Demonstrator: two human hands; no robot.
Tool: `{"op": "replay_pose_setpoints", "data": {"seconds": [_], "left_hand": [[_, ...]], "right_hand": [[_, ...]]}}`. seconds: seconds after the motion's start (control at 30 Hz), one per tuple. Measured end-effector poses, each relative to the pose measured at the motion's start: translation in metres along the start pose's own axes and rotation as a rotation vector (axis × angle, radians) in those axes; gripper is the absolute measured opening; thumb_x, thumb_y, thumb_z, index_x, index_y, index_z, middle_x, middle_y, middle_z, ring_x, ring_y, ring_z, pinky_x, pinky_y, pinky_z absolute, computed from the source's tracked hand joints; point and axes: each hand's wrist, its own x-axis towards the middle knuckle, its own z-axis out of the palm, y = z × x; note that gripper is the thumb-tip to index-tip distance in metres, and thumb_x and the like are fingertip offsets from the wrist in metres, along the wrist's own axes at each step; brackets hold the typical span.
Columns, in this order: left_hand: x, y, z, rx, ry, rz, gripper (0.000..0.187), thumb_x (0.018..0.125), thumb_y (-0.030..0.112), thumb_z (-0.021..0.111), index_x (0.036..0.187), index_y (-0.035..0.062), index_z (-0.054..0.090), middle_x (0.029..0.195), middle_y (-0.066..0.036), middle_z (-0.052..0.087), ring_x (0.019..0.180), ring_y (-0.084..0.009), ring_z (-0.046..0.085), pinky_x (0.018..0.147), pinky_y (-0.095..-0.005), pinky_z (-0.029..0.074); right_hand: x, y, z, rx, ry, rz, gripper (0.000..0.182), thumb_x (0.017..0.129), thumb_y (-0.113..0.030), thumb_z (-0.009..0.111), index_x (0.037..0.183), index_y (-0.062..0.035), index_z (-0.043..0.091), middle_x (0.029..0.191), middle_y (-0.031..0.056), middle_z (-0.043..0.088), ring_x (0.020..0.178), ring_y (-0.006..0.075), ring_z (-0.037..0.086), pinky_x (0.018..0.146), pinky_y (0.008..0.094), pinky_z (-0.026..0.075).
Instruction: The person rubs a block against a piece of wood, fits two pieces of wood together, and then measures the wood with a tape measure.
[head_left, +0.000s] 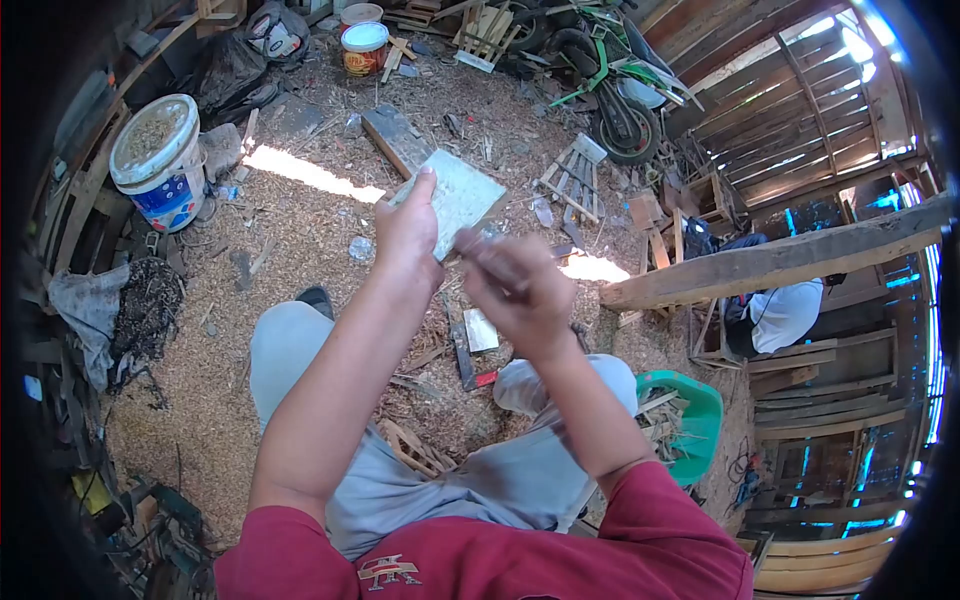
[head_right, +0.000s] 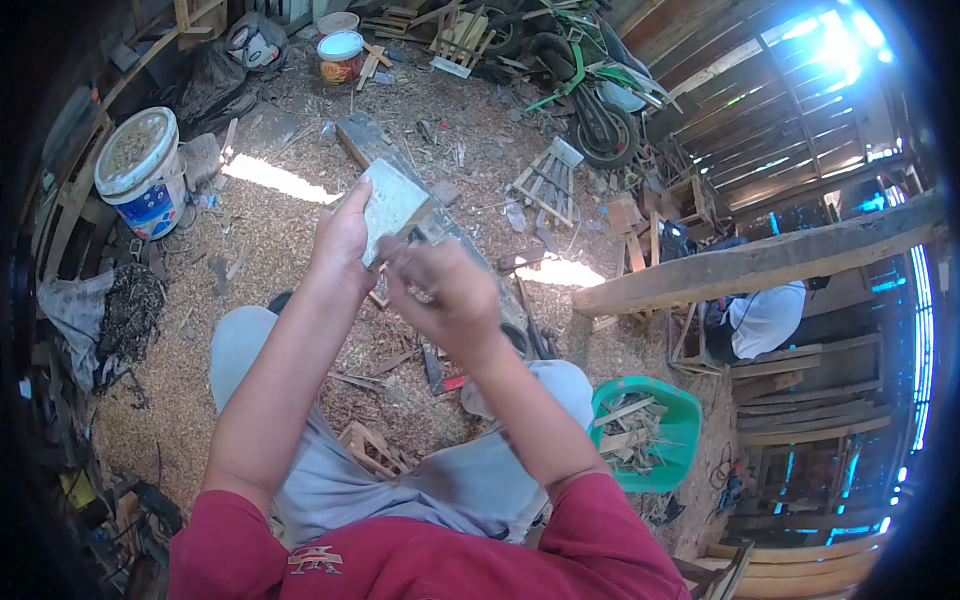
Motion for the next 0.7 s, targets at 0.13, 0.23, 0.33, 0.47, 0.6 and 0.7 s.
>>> {"op": "replay_pose_setpoints", "data": {"seconds": [0.13, 0.23, 0.33, 0.47, 0.6, 0.7], "left_hand": [[-0.008, 0.000, 0.003, 0.032, -0.041, 0.053, 0.044, 0.113, 0.029, 0.043, 0.135, -0.0069, 0.058, 0.116, -0.022, 0.074, 0.099, -0.0328, 0.078, 0.081, -0.0458, 0.067], [-0.013, 0.006, -0.001, 0.070, -0.050, 0.002, 0.044, 0.113, 0.030, 0.045, 0.134, -0.0069, 0.058, 0.115, -0.022, 0.074, 0.098, -0.0321, 0.078, 0.081, -0.0454, 0.067], [-0.013, 0.005, 0.001, 0.078, -0.069, 0.081, 0.046, 0.113, 0.031, 0.044, 0.135, -0.0068, 0.058, 0.118, -0.022, 0.073, 0.099, -0.0317, 0.077, 0.081, -0.0448, 0.067], [-0.013, 0.002, -0.004, 0.055, -0.060, 0.091, 0.047, 0.113, 0.032, 0.044, 0.135, -0.0064, 0.058, 0.120, -0.022, 0.073, 0.100, -0.0300, 0.077, 0.082, -0.0430, 0.066], [-0.008, 0.003, -0.008, -0.012, -0.069, 0.021, 0.038, 0.108, 0.026, 0.060, 0.127, -0.0074, 0.061, 0.114, -0.021, 0.074, 0.097, -0.0305, 0.078, 0.076, -0.0447, 0.067], [-0.023, 0.004, -0.001, 0.072, -0.077, 0.047, 0.047, 0.114, 0.033, 0.043, 0.135, -0.0063, 0.058, 0.120, -0.020, 0.073, 0.104, -0.0307, 0.076, 0.084, -0.0443, 0.065]], "right_hand": [[0.011, 0.008, -0.011, -0.062, 0.131, 0.120, 0.043, 0.083, 0.003, 0.085, 0.118, -0.0026, 0.059, 0.095, 0.0072, 0.069, 0.081, 0.0104, 0.069, 0.065, 0.0260, 0.057], [-0.001, -0.007, -0.002, -0.033, -0.084, -0.039, 0.048, 0.081, 0.005, 0.085, 0.121, -0.0027, 0.059, 0.093, 0.0067, 0.070, 0.078, 0.0114, 0.069, 0.063, 0.0283, 0.055], [0.021, -0.007, -0.008, -0.029, 0.061, 0.003, 0.049, 0.079, 0.004, 0.087, 0.119, -0.0033, 0.060, 0.089, 0.0072, 0.069, 0.077, 0.0145, 0.069, 0.062, 0.0293, 0.054], [0.010, -0.001, -0.009, -0.039, -0.003, 0.035, 0.041, 0.080, 0.006, 0.083, 0.115, -0.0036, 0.064, 0.093, 0.0091, 0.073, 0.080, 0.0160, 0.074, 0.064, 0.0290, 0.058], [0.007, -0.001, -0.006, 0.016, -0.017, 0.077, 0.036, 0.080, 0.005, 0.082, 0.112, -0.0038, 0.066, 0.103, 0.0100, 0.077, 0.081, 0.0159, 0.076, 0.063, 0.0274, 0.060], [0.016, 0.004, -0.009, 0.091, 0.093, 0.132, 0.040, 0.084, 0.010, 0.079, 0.117, -0.0036, 0.062, 0.088, 0.0029, 0.071, 0.074, 0.0080, 0.065, 0.060, 0.0264, 0.054]]}}
